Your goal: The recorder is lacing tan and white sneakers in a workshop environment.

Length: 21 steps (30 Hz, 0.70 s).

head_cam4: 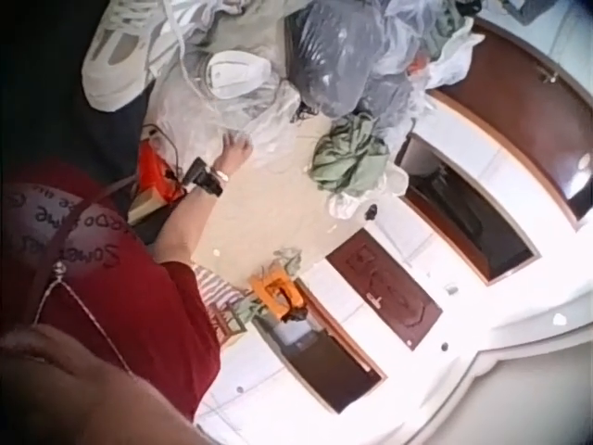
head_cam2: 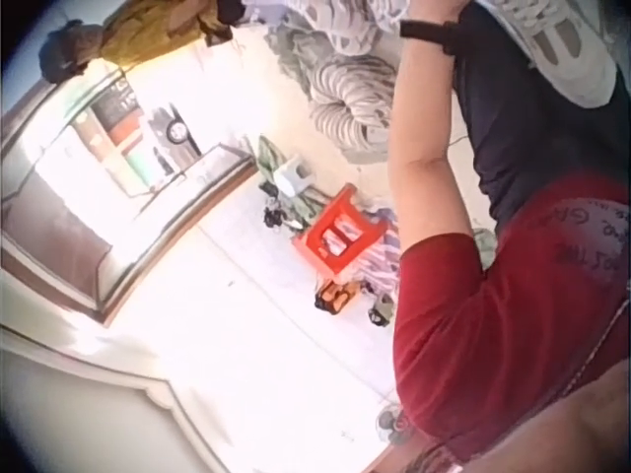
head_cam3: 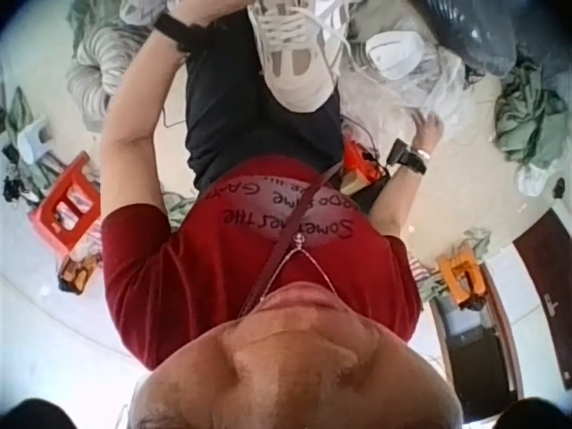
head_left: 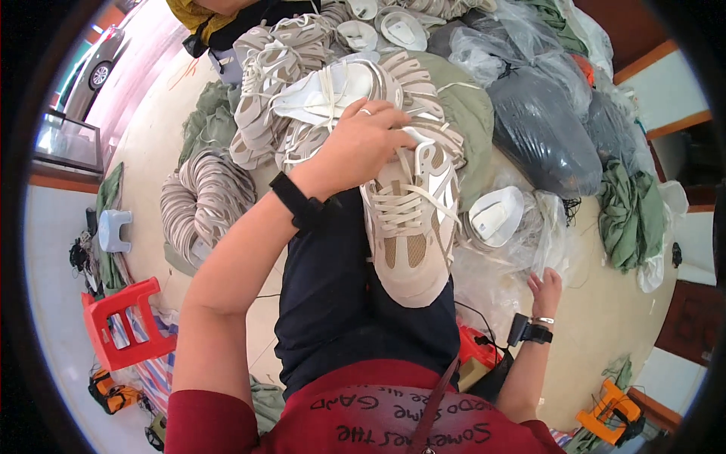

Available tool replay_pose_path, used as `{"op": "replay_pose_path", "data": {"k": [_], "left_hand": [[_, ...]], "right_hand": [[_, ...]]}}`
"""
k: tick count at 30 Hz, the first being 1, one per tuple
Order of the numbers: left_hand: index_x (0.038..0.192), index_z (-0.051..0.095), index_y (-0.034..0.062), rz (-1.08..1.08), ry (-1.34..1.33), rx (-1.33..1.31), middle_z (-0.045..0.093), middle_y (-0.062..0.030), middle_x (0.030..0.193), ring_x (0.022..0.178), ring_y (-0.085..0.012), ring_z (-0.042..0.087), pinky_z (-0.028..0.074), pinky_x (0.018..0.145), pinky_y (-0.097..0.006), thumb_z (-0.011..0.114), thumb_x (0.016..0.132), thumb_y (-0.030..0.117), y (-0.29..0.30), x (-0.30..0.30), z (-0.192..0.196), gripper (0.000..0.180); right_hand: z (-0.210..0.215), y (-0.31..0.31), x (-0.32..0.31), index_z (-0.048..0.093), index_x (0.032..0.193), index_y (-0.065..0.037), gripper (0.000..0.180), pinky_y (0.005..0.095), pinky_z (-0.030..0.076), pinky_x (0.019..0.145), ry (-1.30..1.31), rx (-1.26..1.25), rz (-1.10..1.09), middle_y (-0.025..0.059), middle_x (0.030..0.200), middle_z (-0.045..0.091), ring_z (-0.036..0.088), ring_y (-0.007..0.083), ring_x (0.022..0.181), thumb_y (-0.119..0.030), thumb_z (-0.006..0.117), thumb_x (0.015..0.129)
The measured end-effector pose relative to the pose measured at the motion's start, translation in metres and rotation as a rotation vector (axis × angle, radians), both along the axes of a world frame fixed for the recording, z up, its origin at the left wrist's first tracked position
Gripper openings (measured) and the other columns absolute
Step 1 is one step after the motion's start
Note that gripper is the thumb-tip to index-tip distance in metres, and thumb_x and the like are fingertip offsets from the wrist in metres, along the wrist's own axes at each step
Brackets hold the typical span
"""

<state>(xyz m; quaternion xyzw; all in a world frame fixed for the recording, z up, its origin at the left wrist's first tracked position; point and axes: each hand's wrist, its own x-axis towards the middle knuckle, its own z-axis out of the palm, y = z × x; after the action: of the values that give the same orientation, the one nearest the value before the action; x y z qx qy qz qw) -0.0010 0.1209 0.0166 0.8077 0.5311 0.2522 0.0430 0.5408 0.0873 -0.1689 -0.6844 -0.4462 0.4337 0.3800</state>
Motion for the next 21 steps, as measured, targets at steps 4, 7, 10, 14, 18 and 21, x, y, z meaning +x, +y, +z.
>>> {"op": "replay_pose_path", "data": {"k": [4, 7, 10, 14, 18, 21], "left_hand": [[0.088, 0.069, 0.0135, -0.118, 0.219, 0.025, 0.061, -0.0023, 0.118, 0.127, -0.0254, 0.046, 0.026, 0.114, -0.053, 0.066, 0.075, 0.004, 0.016, -0.001, 0.013, 0.016], [0.082, 0.066, 0.0099, -0.174, 0.254, 0.051, 0.06, -0.0026, 0.117, 0.128, -0.0263, 0.046, 0.025, 0.114, -0.053, 0.068, 0.073, 0.007, 0.014, -0.003, 0.03, 0.01], [0.076, 0.063, 0.0085, -0.224, 0.256, -0.003, 0.062, -0.0037, 0.108, 0.127, -0.0275, 0.047, 0.023, 0.115, -0.055, 0.068, 0.071, 0.008, -0.004, -0.012, 0.051, 0.007], [0.071, 0.063, 0.0076, -0.125, 0.4, -0.078, 0.064, -0.0049, 0.087, 0.114, -0.028, 0.057, 0.019, 0.116, -0.053, 0.065, 0.073, 0.015, -0.043, -0.023, 0.045, 0.008], [0.073, 0.069, 0.0031, 0.371, 0.689, -0.236, 0.066, -0.0101, 0.077, 0.102, -0.0296, 0.062, 0.019, 0.117, -0.049, 0.06, 0.081, 0.019, -0.071, -0.038, 0.031, 0.019], [0.081, 0.071, 0.0047, 0.574, 0.473, -0.123, 0.068, -0.0105, 0.091, 0.108, -0.0296, 0.059, 0.019, 0.116, -0.05, 0.058, 0.086, 0.019, -0.09, -0.052, 0.007, 0.019]], "right_hand": [[0.074, 0.007, -0.09, 0.055, 0.119, -0.003, 0.024, 0.0312, 0.056, 0.076, 0.2, -0.056, 0.006, 0.0066, 0.108, 0.059, 0.066, 0.0202, 0.091, -0.012, 0.05, 0.098], [0.109, 0.015, -0.134, 0.058, 0.116, -0.003, 0.024, 0.029, 0.055, 0.075, 0.189, 0.04, 0.19, 0.006, 0.11, 0.062, 0.065, 0.0159, 0.089, -0.017, 0.054, 0.098], [0.14, 0.022, -0.175, 0.058, 0.116, -0.002, 0.022, 0.0278, 0.055, 0.076, 0.207, 0.157, 0.338, 0.0091, 0.117, 0.062, 0.065, 0.0144, 0.086, -0.014, 0.053, 0.098], [0.174, 0.026, -0.22, 0.057, 0.116, -0.001, 0.021, 0.0253, 0.054, 0.075, 0.257, 0.227, 0.504, 0.0091, 0.125, 0.06, 0.064, 0.0113, 0.084, -0.007, 0.053, 0.096], [0.204, 0.026, -0.266, 0.058, 0.113, -0.001, 0.02, 0.0228, 0.052, 0.071, 0.348, 0.243, 0.698, 0.0074, 0.123, 0.06, 0.063, 0.0084, 0.082, -0.002, 0.053, 0.094], [0.22, 0.033, -0.291, 0.06, 0.112, -0.003, 0.02, 0.0217, 0.051, 0.066, 0.228, 0.249, 0.887, 0.0067, 0.111, 0.062, 0.063, 0.0076, 0.074, -0.003, 0.055, 0.093]]}}
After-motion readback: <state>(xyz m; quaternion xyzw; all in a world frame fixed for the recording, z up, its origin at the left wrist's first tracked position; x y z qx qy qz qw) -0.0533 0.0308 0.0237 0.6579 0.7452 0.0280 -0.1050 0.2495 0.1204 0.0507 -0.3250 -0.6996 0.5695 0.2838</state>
